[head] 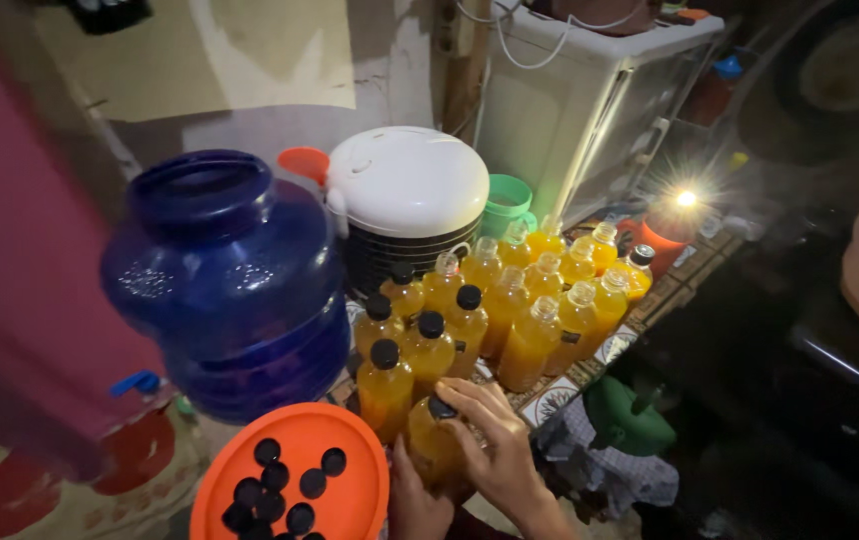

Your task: The person repeatedly picks up black bottle caps from an orange bowl and screws them onto small plastic bottles filled with orange liquid. The person works one bottle at a time, placing each capped bottle back on the table.

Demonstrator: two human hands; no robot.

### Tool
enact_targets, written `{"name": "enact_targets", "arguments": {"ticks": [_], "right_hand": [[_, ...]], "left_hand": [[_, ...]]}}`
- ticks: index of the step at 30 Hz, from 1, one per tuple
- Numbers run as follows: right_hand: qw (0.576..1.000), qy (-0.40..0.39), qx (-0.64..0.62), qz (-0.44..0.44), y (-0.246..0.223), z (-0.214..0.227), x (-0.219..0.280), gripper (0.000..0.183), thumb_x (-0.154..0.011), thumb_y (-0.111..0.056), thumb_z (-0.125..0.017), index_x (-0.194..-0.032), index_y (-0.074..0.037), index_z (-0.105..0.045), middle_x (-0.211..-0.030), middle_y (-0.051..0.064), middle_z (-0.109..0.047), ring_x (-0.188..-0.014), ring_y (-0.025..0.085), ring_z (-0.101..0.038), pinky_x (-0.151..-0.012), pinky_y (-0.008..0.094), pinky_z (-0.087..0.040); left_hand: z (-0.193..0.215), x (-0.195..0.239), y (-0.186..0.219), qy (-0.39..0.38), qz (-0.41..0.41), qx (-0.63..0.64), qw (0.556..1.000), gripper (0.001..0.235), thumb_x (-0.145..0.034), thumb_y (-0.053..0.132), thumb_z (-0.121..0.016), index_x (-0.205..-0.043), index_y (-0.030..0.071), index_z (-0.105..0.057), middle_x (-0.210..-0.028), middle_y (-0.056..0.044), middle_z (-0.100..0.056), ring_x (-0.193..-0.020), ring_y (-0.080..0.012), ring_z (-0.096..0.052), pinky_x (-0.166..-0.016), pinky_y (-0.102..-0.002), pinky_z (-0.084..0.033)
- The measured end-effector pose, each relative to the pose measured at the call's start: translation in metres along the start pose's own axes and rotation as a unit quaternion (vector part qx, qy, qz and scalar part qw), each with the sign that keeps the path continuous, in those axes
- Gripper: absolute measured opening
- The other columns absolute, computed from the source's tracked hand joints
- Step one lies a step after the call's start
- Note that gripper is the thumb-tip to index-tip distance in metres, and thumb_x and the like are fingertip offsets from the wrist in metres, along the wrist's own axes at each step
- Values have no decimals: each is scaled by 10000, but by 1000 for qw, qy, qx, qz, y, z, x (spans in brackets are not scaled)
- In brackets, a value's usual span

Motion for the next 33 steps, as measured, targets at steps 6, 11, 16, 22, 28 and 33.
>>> {"name": "enact_targets", "arguments": {"ticks": [6, 11, 16, 22, 28, 33], "right_hand": [[999, -22, -35, -21, 11, -1, -6, 362, -820, 17, -719, -1181, -7, -722, -1179, 176, -735, -1037, 319, -691, -884, 373, -546], [999, 46, 7, 17, 9, -5, -4, 311, -783, -39, -795, -1080, 6, -714, -1090, 166, -723, -979, 304, -708, -841, 372, -541], [990, 125, 48, 37, 8, -11, 0, 328, -737, -90, -866, -961, 7, -647, -1015, 162, -666, -938, 298, -678, -805, 376, -546], [995, 91, 18, -37, 17, -13, 1, 349, -713, -113, -888, -961, 9, -675, -1014, 151, -684, -874, 283, -693, -703, 357, -536], [994, -53, -93, 10, 26, -7, -4, 253, -865, -36, -747, -1097, 14, -660, -1206, 150, -699, -1127, 266, -683, -946, 364, -527], [944, -175, -263, -98, 40, -9, -10, 212, -937, -51, -644, -1147, -24, -652, -1334, 122, -666, -1186, 199, -637, -972, 330, -526]], "left_hand": [[-1, 2, 5, 31, -53, 10, 998, 1072, -608, 127, -886, -1479, -49, -287, -1319, -313, -545, -1223, -470, -557, -1012, -512, -450], [-3, 5, 0, 10, -40, 23, 999, 1060, -653, 224, -912, -1458, -65, -286, -1327, -298, -550, -1213, -438, -595, -1008, -495, -482], [-3, 7, 2, 0, -29, -17, 999, 1128, -659, 285, -965, -1458, -88, -262, -1373, -336, -480, -1265, -482, -509, -1023, -514, -441], [2, 9, 9, -10, -50, 36, 998, 1098, -643, 187, -855, -1509, -64, -230, -1404, -325, -462, -1316, -457, -483, -1071, -490, -418], [-2, 8, 5, -12, -36, -34, 999, 1040, -700, 127, -816, -1515, -60, -196, -1413, -338, -438, -1323, -485, -460, -1110, -502, -372], [2, 9, 12, -11, -58, -27, 998, 1050, -700, 128, -836, -1493, -64, -174, -1423, -358, -397, -1338, -501, -413, -1106, -516, -348]]}}
Point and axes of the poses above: each hand's wrist, its own x-axis away from the middle knuckle, its own z-axis out of the back of the hand, y = z × x, the point moved 6 cm from there along -x, towards the middle knuckle
